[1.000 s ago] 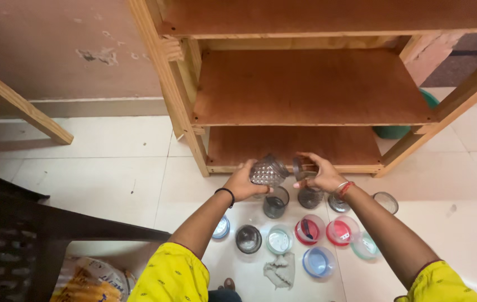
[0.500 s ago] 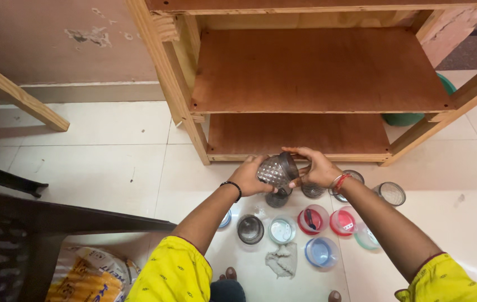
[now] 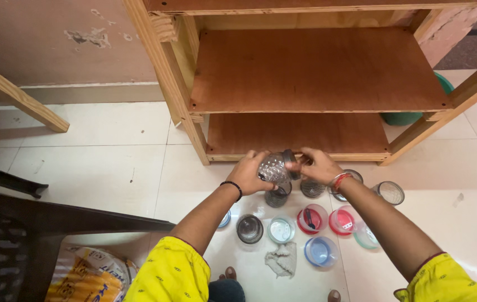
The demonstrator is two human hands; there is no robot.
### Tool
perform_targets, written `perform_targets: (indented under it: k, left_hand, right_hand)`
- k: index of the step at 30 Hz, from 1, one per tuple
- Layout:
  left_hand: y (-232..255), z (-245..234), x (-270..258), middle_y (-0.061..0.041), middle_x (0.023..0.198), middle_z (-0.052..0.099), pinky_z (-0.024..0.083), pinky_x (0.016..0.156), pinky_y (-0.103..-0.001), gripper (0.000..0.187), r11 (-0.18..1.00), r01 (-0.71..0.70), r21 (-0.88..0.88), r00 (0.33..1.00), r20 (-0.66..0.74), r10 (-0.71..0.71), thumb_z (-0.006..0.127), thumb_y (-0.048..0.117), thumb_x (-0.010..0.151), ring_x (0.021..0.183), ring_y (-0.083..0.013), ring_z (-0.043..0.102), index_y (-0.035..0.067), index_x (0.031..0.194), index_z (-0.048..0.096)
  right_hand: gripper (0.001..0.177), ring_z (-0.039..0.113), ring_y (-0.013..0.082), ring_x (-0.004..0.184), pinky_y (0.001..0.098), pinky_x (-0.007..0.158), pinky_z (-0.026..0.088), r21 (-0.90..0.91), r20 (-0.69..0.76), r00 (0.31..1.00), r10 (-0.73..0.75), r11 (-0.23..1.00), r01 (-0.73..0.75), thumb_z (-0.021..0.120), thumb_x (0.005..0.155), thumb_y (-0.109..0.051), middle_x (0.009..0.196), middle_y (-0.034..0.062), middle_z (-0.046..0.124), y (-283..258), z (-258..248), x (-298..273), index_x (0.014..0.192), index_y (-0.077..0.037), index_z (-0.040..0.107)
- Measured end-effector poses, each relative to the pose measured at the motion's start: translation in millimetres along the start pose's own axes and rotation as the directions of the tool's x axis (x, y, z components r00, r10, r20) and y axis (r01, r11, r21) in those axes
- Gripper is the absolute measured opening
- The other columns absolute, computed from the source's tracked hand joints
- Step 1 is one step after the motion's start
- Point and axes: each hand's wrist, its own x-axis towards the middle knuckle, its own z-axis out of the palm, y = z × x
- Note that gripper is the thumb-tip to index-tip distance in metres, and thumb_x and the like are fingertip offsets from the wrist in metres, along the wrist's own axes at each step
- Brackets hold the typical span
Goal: The person removes plastic containers from a wooden shelf, wipes the shelf surfaces with a cloth, and then places the containers back on the floor. The task involves handling multiple containers and cleaning the shelf.
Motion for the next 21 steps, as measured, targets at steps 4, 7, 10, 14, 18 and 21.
perform_targets:
  k: [4, 7, 10, 14, 18, 21]
  left_hand:
    - [-4, 2, 0, -0.021, 0.13, 0.056, 0.048, 0.103, -0.043, 0.104, 0.999, -0.032, -0.017, 0.999, -0.014, 0.031, 0.094, 0.036, 0.053, 0.122, -0.0384, 0.057, 0.006, 0.144, 0.052]
    - [-9, -1, 2, -0.021, 0.129, 0.056, 0.049, 0.103, -0.042, 0.106, 0.999, -0.036, -0.016, 0.999, -0.031, 0.036, 0.096, 0.037, 0.051, 0.121, -0.0384, 0.058, 0.006, 0.143, 0.053]
    - [-11, -1, 3, -0.022, 0.126, 0.057, 0.05, 0.102, -0.042, 0.107, 0.999, -0.021, -0.037, 0.998, -0.052, 0.019, 0.096, 0.037, 0.051, 0.119, -0.0383, 0.06, 0.005, 0.143, 0.053]
    - [-8, -1, 4, -0.023, 0.126, 0.057, 0.051, 0.101, -0.041, 0.107, 0.998, -0.02, -0.06, 0.998, -0.069, 0.016, 0.096, 0.037, 0.052, 0.119, -0.0383, 0.06, 0.004, 0.143, 0.052]
    - [-4, -4, 2, -0.023, 0.127, 0.056, 0.051, 0.101, -0.041, 0.105, 0.999, -0.026, -0.041, 0.998, -0.058, 0.024, 0.095, 0.036, 0.054, 0.118, -0.0381, 0.06, 0.004, 0.143, 0.051]
    - [0, -6, 1, -0.024, 0.129, 0.055, 0.05, 0.101, -0.042, 0.105, 0.998, -0.05, -0.024, 0.997, -0.067, 0.048, 0.095, 0.035, 0.054, 0.12, -0.0391, 0.058, 0.004, 0.144, 0.051]
  right_hand:
    - [0.076, 0.072, 0.0214, 0.086, 0.0302, 0.069, 0.062, 0.015, -0.016, 0.989, 0.148, 0.989, -0.148, 0.078, 0.08, -0.05, 0.106, 0.0171, 0.073, 6, 5, 4, 0.133, 0.002, 0.063]
    - [0.083, 0.068, 0.0185, 0.094, 0.0343, 0.073, 0.062, 0.096, 0.06, 0.997, -0.052, 0.994, 0.046, 0.089, 0.069, -0.038, 0.114, 0.0118, 0.069, 7, 4, 8, 0.137, -0.002, 0.058]
    - [0.091, 0.068, 0.0204, 0.099, 0.0333, 0.086, 0.06, -0.053, 0.054, 0.982, -0.181, 0.981, 0.184, 0.095, 0.061, -0.032, 0.12, 0.0098, 0.068, 6, -1, 8, 0.14, -0.006, 0.056]
    - [0.096, 0.068, 0.019, 0.11, 0.0342, 0.094, 0.058, -0.005, 0.074, 0.968, -0.24, 0.97, 0.241, 0.097, 0.059, -0.023, 0.123, 0.0095, 0.069, -1, -4, 5, 0.143, -0.01, 0.054]
    - [0.098, 0.068, 0.02, 0.114, 0.0355, 0.097, 0.059, 0.137, 0.116, 0.977, -0.181, 0.977, 0.164, 0.093, 0.059, -0.01, 0.126, 0.0093, 0.068, -8, -5, -3, 0.147, -0.014, 0.049]
    - [0.101, 0.068, 0.0223, 0.116, 0.0364, 0.101, 0.059, 0.156, 0.133, 0.974, -0.185, 0.974, 0.163, 0.092, 0.06, -0.002, 0.129, 0.01, 0.065, -13, -6, -4, 0.149, -0.015, 0.047]
